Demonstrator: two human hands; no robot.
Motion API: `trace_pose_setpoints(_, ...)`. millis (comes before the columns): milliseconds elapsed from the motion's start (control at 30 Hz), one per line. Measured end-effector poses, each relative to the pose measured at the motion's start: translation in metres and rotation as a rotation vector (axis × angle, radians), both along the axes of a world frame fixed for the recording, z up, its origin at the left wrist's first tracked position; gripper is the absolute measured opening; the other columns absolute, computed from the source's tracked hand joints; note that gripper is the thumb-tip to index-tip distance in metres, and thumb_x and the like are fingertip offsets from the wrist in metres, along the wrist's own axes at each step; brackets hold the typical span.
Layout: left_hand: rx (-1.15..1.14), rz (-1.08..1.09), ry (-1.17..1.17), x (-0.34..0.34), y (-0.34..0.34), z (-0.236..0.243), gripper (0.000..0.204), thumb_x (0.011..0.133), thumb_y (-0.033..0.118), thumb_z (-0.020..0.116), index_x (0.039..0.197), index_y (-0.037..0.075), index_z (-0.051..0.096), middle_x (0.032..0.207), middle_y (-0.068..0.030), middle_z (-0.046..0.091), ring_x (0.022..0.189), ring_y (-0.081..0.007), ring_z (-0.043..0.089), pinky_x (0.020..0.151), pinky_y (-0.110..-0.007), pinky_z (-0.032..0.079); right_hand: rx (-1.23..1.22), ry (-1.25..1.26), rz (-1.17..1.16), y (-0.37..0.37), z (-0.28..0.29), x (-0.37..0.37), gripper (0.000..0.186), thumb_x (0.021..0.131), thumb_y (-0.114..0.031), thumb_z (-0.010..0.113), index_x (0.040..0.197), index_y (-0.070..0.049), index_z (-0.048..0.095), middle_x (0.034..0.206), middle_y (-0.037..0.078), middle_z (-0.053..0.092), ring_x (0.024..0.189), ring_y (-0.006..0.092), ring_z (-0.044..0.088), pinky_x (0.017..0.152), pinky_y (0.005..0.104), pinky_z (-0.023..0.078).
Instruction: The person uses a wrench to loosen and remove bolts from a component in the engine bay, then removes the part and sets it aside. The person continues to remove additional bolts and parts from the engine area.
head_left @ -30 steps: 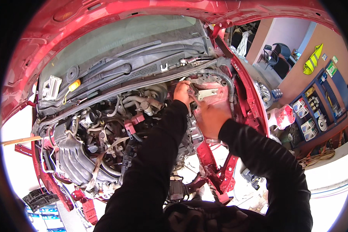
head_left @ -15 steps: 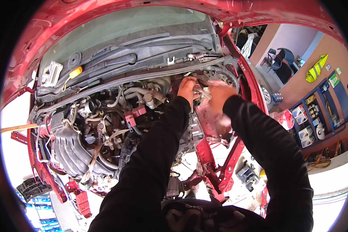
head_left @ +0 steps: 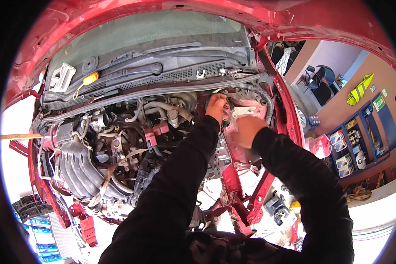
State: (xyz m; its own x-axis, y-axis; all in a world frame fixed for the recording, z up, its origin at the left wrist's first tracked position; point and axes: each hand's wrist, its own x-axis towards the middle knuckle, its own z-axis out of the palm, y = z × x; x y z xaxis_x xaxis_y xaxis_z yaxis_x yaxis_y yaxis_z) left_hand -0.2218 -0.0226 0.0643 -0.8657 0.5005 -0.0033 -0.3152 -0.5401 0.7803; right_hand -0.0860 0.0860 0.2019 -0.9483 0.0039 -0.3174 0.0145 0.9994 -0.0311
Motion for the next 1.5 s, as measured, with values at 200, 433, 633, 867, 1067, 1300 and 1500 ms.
trace_pose_setpoints(200, -0.061, 0.022, -0.007, 0.002, 0.006, -0.001, 0.015, 0.104, 0.025, 0.057, 0.116, 0.022, 0.065, 0.113, 0.0044, 0.061, 0.094, -0.0158, 0.061, 0.082, -0.041, 0.052, 0.251, 0.487, -0.126, 0.014, 0.006, -0.017, 0.032, 0.089, -0.029, 0.069, 0.107, -0.004, 0.078, 0.108, 0.023, 0.079, 0.104, 0.0408, 0.077, 0.094, 0.0542, 0.059)
trace_pose_setpoints(433, 0.008, 0.051, -0.048, -0.002, 0.009, -0.002, 0.019, 0.102, 0.021, 0.061, 0.120, 0.017, 0.063, 0.100, 0.0006, 0.062, 0.090, -0.0184, 0.064, 0.083, -0.046, 0.055, 0.040, 0.159, -0.062, 0.012, -0.017, -0.027, 0.038, 0.086, -0.032, 0.074, 0.109, -0.002, 0.078, 0.109, 0.024, 0.079, 0.105, 0.0413, 0.077, 0.092, 0.0541, 0.060)
trace_pose_setpoints(633, 0.054, 0.030, -0.043, 0.000, 0.006, -0.001, 0.015, 0.104, 0.025, 0.062, 0.118, 0.021, 0.063, 0.109, 0.0030, 0.062, 0.102, -0.0177, 0.063, 0.091, -0.058, 0.050, 0.301, 0.164, 0.151, 0.012, -0.012, -0.026, 0.027, 0.088, -0.023, 0.069, 0.103, -0.003, 0.079, 0.104, 0.020, 0.081, 0.100, 0.0361, 0.080, 0.084, 0.0487, 0.061)
trace_pose_setpoints(867, -0.031, -0.012, -0.017, 0.001, 0.002, 0.002, 0.018, 0.104, 0.028, 0.063, 0.119, 0.019, 0.065, 0.105, 0.0023, 0.062, 0.096, -0.0191, 0.062, 0.087, -0.051, 0.053, 0.344, 0.491, -0.111, 0.013, -0.013, -0.023, 0.032, 0.089, -0.027, 0.069, 0.109, -0.001, 0.075, 0.105, 0.021, 0.080, 0.103, 0.0394, 0.078, 0.091, 0.0522, 0.061)
trace_pose_setpoints(1067, -0.029, 0.070, -0.044, -0.002, 0.000, -0.002, 0.018, 0.103, 0.030, 0.062, 0.118, 0.019, 0.064, 0.105, 0.0016, 0.061, 0.096, -0.0191, 0.062, 0.088, -0.052, 0.054, 0.133, 0.270, -0.072, 0.002, -0.007, -0.011, 0.033, 0.090, -0.026, 0.069, 0.115, -0.004, 0.074, 0.107, 0.022, 0.079, 0.101, 0.0410, 0.078, 0.092, 0.0566, 0.060)
trace_pose_setpoints(1300, 0.031, 0.028, 0.032, -0.008, 0.005, -0.005, 0.014, 0.102, 0.029, 0.065, 0.114, 0.021, 0.064, 0.100, 0.0010, 0.061, 0.087, -0.0211, 0.062, 0.089, -0.061, 0.054, -0.016, 0.006, 0.075, -0.004, -0.006, 0.006, 0.047, 0.084, -0.040, 0.074, 0.108, 0.000, 0.075, 0.110, 0.025, 0.077, 0.104, 0.0438, 0.075, 0.094, 0.0529, 0.059)
trace_pose_setpoints(1500, -0.085, 0.011, -0.007, 0.000, 0.006, -0.001, 0.015, 0.102, 0.031, 0.066, 0.113, 0.021, 0.064, 0.101, -0.0007, 0.061, 0.093, -0.0212, 0.062, 0.083, -0.055, 0.054, 0.549, 0.654, -0.105, 0.016, -0.016, -0.010, 0.030, 0.090, -0.018, 0.068, 0.114, 0.000, 0.072, 0.113, 0.021, 0.078, 0.105, 0.0383, 0.076, 0.092, 0.0487, 0.060)
